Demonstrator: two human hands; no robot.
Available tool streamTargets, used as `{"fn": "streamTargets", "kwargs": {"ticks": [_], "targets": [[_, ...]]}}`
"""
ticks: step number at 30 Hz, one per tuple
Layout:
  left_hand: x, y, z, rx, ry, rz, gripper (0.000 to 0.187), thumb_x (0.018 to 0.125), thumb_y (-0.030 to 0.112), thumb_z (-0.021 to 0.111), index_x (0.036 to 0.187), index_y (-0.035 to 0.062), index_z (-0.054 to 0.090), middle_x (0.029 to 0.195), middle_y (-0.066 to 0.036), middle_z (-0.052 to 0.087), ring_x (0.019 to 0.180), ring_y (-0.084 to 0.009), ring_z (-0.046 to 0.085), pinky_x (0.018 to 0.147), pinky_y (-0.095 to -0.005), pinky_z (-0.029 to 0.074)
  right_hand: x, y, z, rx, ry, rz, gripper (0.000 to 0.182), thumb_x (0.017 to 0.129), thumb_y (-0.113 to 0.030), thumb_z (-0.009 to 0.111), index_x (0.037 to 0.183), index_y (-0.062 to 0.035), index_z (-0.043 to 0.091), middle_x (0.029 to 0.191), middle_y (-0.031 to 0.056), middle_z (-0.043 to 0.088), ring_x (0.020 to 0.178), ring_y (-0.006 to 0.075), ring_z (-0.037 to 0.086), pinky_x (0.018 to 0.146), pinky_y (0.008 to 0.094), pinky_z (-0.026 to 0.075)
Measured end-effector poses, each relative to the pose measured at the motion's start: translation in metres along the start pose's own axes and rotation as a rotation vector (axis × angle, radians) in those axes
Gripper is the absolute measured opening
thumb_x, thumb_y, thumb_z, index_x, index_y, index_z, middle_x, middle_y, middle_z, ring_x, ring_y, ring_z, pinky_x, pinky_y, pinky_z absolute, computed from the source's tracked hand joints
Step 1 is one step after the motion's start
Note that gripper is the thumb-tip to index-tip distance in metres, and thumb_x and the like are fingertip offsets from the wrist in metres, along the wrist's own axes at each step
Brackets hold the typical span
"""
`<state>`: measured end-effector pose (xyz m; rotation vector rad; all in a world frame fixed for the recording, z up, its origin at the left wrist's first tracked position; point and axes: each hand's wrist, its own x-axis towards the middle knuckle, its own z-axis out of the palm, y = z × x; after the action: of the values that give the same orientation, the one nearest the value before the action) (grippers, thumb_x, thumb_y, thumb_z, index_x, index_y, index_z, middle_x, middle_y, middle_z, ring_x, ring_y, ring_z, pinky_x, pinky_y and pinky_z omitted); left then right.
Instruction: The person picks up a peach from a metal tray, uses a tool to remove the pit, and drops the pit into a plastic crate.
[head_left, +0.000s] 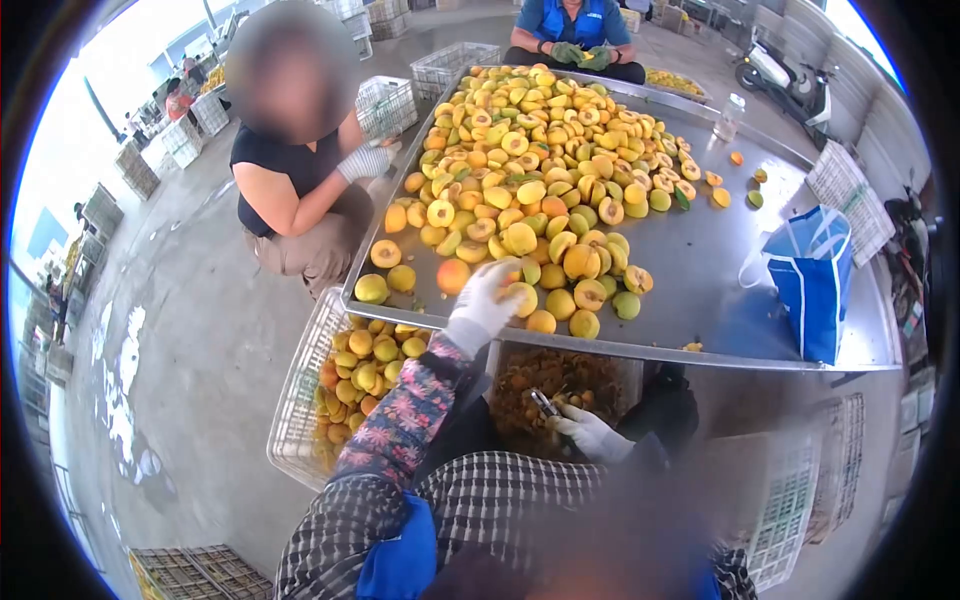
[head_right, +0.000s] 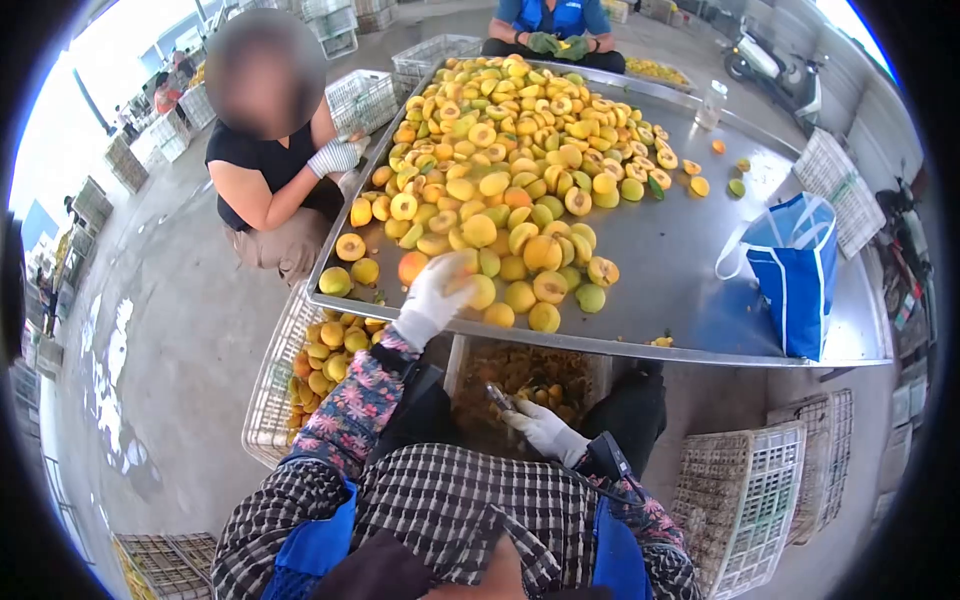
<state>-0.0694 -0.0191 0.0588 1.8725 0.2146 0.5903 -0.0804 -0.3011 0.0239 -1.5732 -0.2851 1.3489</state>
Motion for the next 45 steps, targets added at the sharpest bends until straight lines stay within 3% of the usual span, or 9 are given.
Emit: {"fn": "streamTargets", "kwargs": {"ticks": [6,20,24,26,30,32,37,40,45], "targets": [[0.007,-0.002,0.026,0.815,-0.319,0.12,0.053,0.08,0.028,0.069,0.13,0.017,0.057,0.14,-0.016,0.047,0.125,-0.0383,0.047,0.104,-0.0466,0.041,0.017,0.029,-0.007,-0.002,-0.035,-0.034,0.033,0.1,-0.032,0.053,0.119,-0.0058,0.054,0.075,0.0014,0.06,0.061,0.011,0.058,0.056,0.0255,0.047],[0.027,0.006,0.016,1.025,-0.617,-0.044,0.055,0.075,0.025,0.07,0.128,0.0168,0.056,0.134,-0.02,0.048,0.113,-0.0384,0.057,0.095,-0.0466,0.047,-0.005,0.015,0.001,-0.05,-0.046,0.006,0.025,0.1,-0.03,0.052,0.104,-0.0057,0.054,0.073,0.0018,0.058,0.056,0.0109,0.054,0.052,0.0253,0.044],[0.021,-0.001,0.011,0.819,-0.396,-0.002,0.055,0.076,0.023,0.07,0.127,0.0106,0.054,0.12,-0.019,0.057,0.106,-0.035,0.06,0.089,-0.0459,0.049,-0.012,0.01,0.003,-0.057,-0.001,-0.027,0.024,0.1,-0.03,0.052,0.103,-0.0063,0.053,0.073,0.0013,0.057,0.057,0.01,0.054,0.052,0.025,0.044],[0.031,-0.068,0.006,0.334,-0.139,-0.132,0.052,0.08,0.024,0.067,0.128,0.011,0.054,0.117,-0.015,0.06,0.1,-0.0311,0.063,0.086,-0.0443,0.05,-0.012,0.008,0.001,-0.054,0.006,-0.096,0.023,0.1,-0.03,0.051,0.104,-0.0066,0.053,0.073,0.0006,0.057,0.058,0.0097,0.054,0.053,0.0246,0.044],[-0.009,0.022,-0.016,-1.081,-0.041,-0.597,0.045,0.087,0.031,0.058,0.127,0.0104,0.055,0.116,-0.014,0.065,0.097,-0.0301,0.065,0.072,-0.0378,0.054,-0.013,-0.019,0.0,-0.1,0.114,-0.358,0.027,0.099,-0.028,0.053,0.111,-0.0038,0.052,0.074,0.0053,0.058,0.06,0.0136,0.056,0.055,0.0293,0.045],[-0.021,0.025,-0.011,-1.095,-0.051,-0.537,0.047,0.089,0.033,0.053,0.129,0.0096,0.053,0.118,-0.013,0.064,0.098,-0.0308,0.065,0.076,-0.0421,0.055,-0.014,-0.042,0.003,-0.229,0.219,-0.542,0.031,0.098,-0.028,0.055,0.114,-0.0019,0.051,0.075,0.0084,0.058,0.062,0.0156,0.057,0.056,0.0324,0.045],[-0.042,0.049,0.007,-1.094,0.017,-0.416,0.051,0.09,0.035,0.051,0.133,0.0069,0.051,0.12,-0.011,0.063,0.103,-0.027,0.063,0.085,-0.0437,0.055,-0.004,-0.084,0.025,-0.538,0.448,-0.873,0.033,0.096,-0.023,0.056,0.118,-0.0001,0.048,0.086,0.0267,0.061,0.079,0.049,0.058,0.065,0.0496,0.046],[-0.047,0.045,0.014,-1.107,0.06,-0.382,0.047,0.096,0.032,0.048,0.133,0.0039,0.051,0.117,-0.01,0.062,0.103,-0.0236,0.062,0.087,-0.0401,0.053,0.001,-0.092,0.036,-0.583,0.56,-0.984,0.022,0.097,-0.016,0.054,0.111,-0.0013,0.046,0.074,0.0195,0.055,0.068,0.0394,0.057,0.06,0.0445,0.044],[-0.053,0.036,0.036,-0.969,0.184,-0.249,0.045,0.101,0.035,0.045,0.133,0.0037,0.05,0.111,-0.01,0.061,0.1,-0.0211,0.06,0.086,-0.0352,0.052,0.009,-0.089,0.046,-0.587,0.538,-0.929,0.022,0.095,-0.009,0.055,0.112,-0.0003,0.043,0.078,0.021,0.056,0.068,0.0431,0.058,0.056,0.0474,0.041]]}}
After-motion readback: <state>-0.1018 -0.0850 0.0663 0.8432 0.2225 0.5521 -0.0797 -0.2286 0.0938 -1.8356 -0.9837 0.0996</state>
